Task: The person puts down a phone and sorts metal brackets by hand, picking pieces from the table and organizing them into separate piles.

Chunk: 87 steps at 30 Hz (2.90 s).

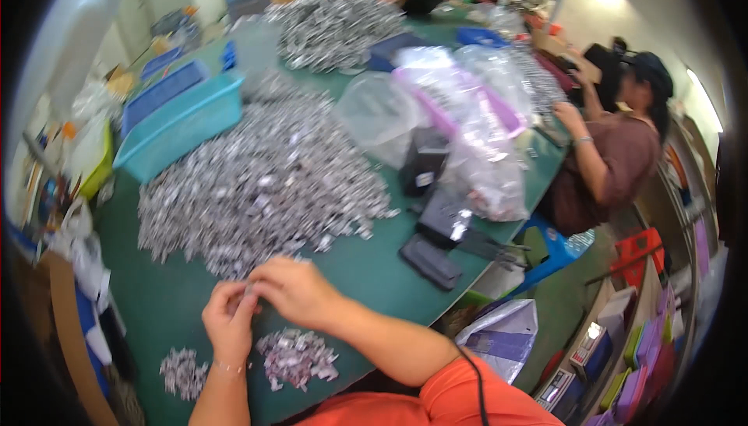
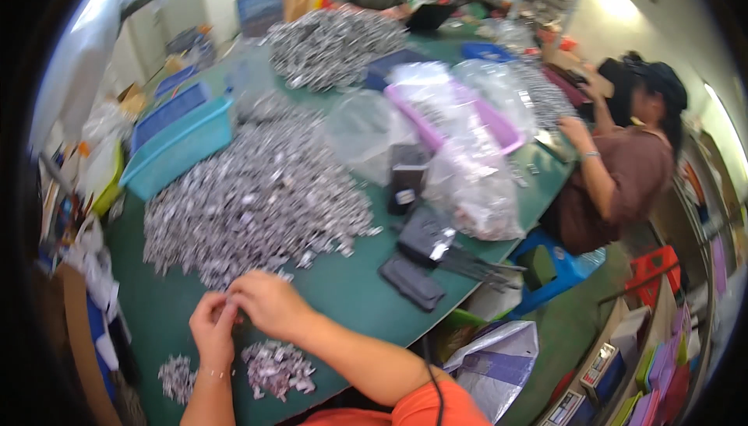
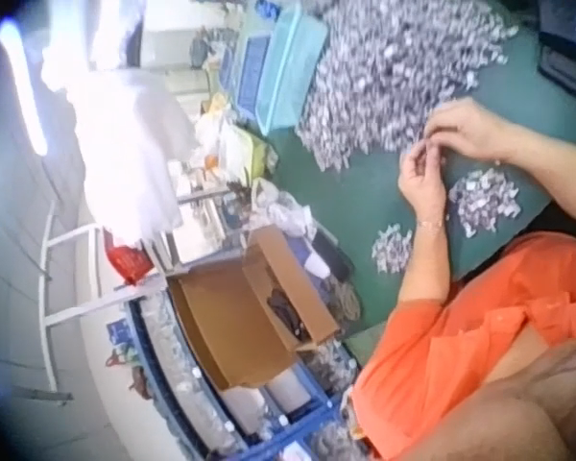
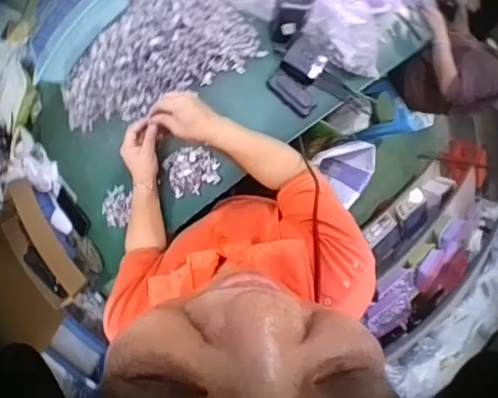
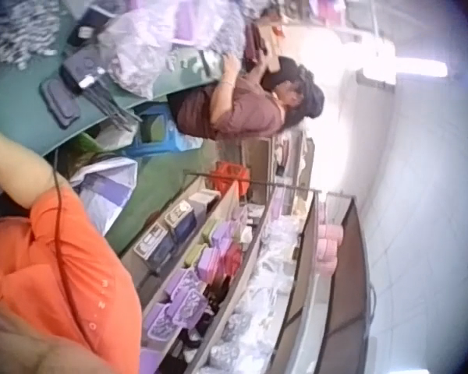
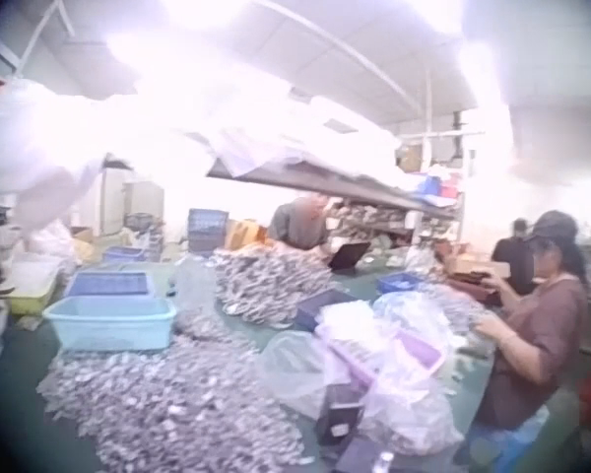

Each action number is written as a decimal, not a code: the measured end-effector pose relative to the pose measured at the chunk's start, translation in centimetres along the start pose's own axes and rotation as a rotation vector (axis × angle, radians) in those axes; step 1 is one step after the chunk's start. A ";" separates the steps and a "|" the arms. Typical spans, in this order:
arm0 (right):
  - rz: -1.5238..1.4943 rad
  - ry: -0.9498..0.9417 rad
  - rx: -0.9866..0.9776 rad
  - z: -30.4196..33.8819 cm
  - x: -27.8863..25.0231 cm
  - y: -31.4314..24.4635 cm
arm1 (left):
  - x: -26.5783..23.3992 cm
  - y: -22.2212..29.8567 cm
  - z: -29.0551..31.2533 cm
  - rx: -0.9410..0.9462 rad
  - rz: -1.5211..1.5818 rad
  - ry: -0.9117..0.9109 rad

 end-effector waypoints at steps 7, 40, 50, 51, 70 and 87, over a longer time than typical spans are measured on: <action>-0.106 -0.042 0.139 0.0 -1.9 0.2 | 1.7 0.9 -0.5 0.160 -0.069 -0.057; -0.018 -0.570 0.133 0.7 0.6 -0.8 | -0.9 0.1 -1.7 -0.236 0.246 -0.020; -0.621 -0.336 0.764 1.3 0.0 1.0 | -0.9 0.3 -1.4 -0.269 0.352 -0.024; -0.645 -0.321 0.797 1.2 -0.1 1.0 | -0.9 0.3 -1.5 -0.273 0.348 -0.014; 0.000 -0.430 0.491 1.2 0.6 0.3 | -0.8 0.3 -1.5 -0.262 0.380 -0.089; -0.359 0.063 0.364 0.7 0.2 0.0 | -0.7 0.8 -0.8 -0.335 0.406 -0.188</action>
Point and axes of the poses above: each hand's wrist, its own z-axis away from the middle knuckle, its own x-axis out of the palm, y = z × x, the point moved 3 cm from there along -z, towards the middle knuckle, and after that the axes turned 13 degrees about -x, right-handed, at the moved point
